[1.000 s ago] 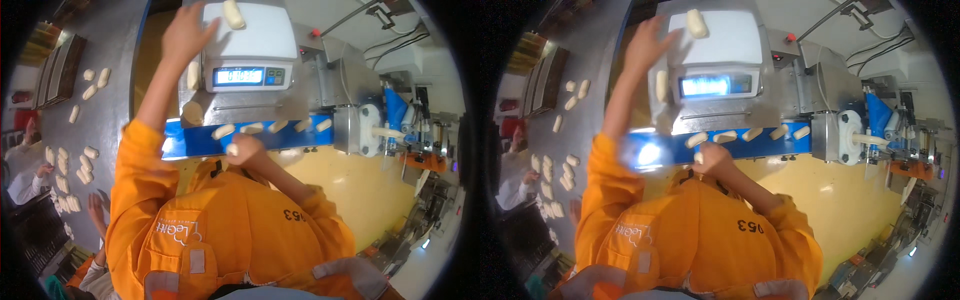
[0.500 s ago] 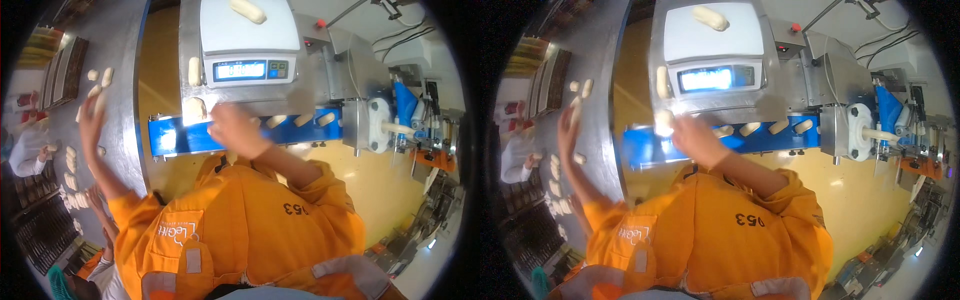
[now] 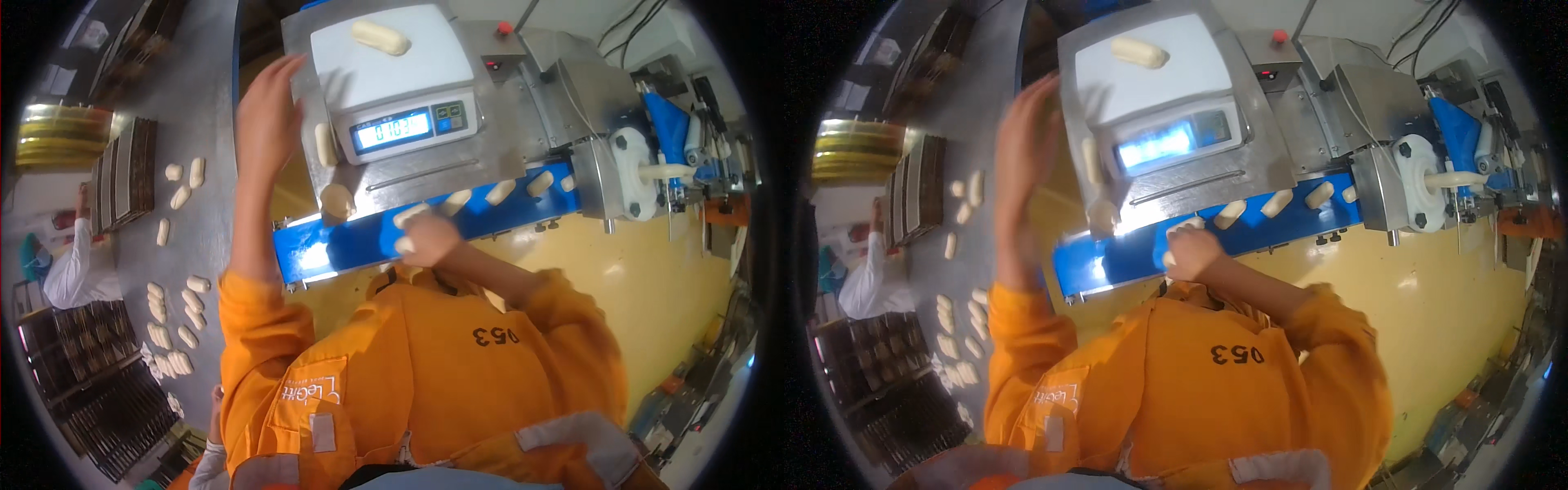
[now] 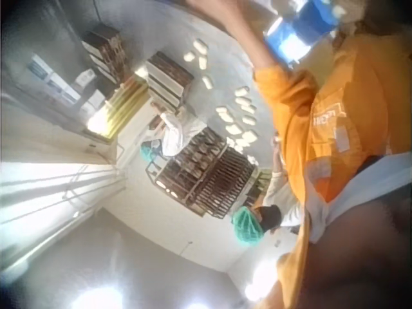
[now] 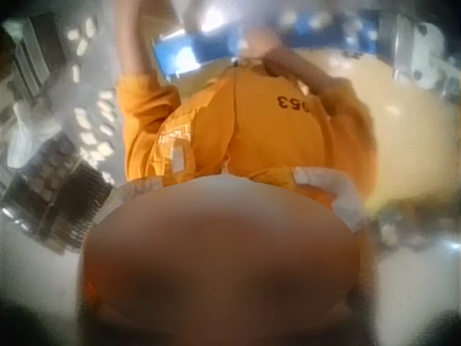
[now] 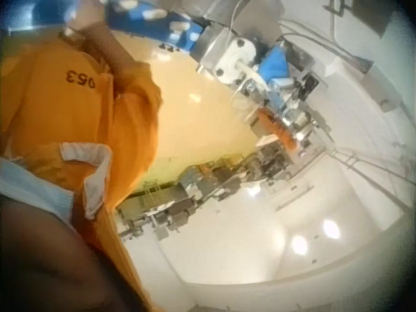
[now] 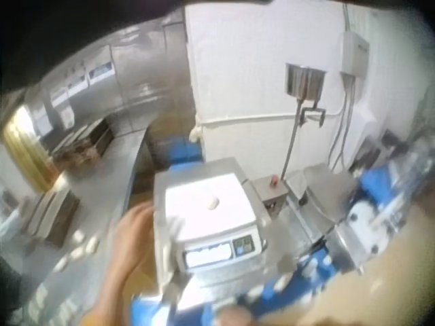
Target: The person repeatedly picks up small pieces of dough from a metal table, places them on a digital scale to check their weight, and then moves them onto a blue conveyor belt. This process is repeated continuously for numerous dough pieces.
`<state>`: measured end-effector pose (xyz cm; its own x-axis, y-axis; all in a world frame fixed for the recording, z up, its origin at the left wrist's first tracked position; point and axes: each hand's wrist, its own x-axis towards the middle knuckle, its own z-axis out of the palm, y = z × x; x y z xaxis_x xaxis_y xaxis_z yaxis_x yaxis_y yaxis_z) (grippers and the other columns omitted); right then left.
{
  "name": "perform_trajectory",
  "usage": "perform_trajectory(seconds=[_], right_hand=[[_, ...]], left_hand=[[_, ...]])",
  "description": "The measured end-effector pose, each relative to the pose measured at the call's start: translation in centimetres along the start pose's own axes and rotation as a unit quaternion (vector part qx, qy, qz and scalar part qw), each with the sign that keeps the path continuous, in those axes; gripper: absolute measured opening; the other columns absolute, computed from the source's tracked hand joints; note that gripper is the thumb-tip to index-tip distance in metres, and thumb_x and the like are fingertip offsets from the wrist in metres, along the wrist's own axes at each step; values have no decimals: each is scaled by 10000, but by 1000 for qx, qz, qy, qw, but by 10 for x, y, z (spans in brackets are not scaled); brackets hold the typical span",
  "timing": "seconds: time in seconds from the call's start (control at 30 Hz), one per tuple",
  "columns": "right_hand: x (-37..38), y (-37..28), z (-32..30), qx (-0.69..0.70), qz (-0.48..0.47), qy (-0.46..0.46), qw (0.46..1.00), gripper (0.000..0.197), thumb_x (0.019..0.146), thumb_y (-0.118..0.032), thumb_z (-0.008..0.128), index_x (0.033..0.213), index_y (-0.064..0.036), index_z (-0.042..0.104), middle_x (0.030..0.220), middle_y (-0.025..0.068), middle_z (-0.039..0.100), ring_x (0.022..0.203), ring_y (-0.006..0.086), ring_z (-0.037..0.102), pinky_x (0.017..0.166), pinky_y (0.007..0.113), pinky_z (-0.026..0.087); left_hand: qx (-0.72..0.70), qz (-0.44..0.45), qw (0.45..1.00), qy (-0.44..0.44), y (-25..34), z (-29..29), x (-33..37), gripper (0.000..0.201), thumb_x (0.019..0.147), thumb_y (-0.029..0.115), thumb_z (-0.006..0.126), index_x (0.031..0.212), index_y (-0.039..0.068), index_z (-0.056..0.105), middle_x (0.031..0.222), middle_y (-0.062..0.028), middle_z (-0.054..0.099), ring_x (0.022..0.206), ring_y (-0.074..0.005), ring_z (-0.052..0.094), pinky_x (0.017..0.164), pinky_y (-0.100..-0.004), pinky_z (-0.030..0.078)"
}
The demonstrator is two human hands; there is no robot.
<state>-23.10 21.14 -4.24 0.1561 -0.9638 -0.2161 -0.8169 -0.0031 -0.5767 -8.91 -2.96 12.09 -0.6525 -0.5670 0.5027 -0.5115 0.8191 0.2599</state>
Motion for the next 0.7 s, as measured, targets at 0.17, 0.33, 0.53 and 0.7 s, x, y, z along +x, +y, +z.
perform_trajectory(seconds=[0.17,0.33,0.53,0.7], right_hand=[[-25,-33,-191,50,-55,164,984,395,714,-286,694,1016,-39,633,942,170,619,955,342,577,860,415,470],[46,-25,-247,-101,-138,419,892,369,774,-234,707,1062,-28,603,1033,194,576,1017,326,536,866,418,466],[16,-5,-71,12,-135,153,979,348,796,-215,654,1064,-11,566,1005,134,550,949,307,543,836,432,463],[38,19,106,-136,-133,212,959,102,809,-133,535,885,-89,587,917,71,559,868,235,541,771,358,428]], left_hand=[[178,169,965,-89,-21,106,92,482,757,67,590,1215,216,577,1235,2,576,1197,-211,517,974,-570,377],[89,65,989,-102,-24,63,82,351,772,133,617,1122,128,592,1054,-61,594,1058,-283,557,886,-437,458],[249,-237,937,-68,-104,-111,-134,441,759,102,646,1195,73,586,1208,-201,563,1181,-378,496,977,-458,407],[483,-366,769,-204,-159,-166,-259,774,750,212,747,1411,120,356,1368,-174,468,1298,-350,403,1045,-446,366]])
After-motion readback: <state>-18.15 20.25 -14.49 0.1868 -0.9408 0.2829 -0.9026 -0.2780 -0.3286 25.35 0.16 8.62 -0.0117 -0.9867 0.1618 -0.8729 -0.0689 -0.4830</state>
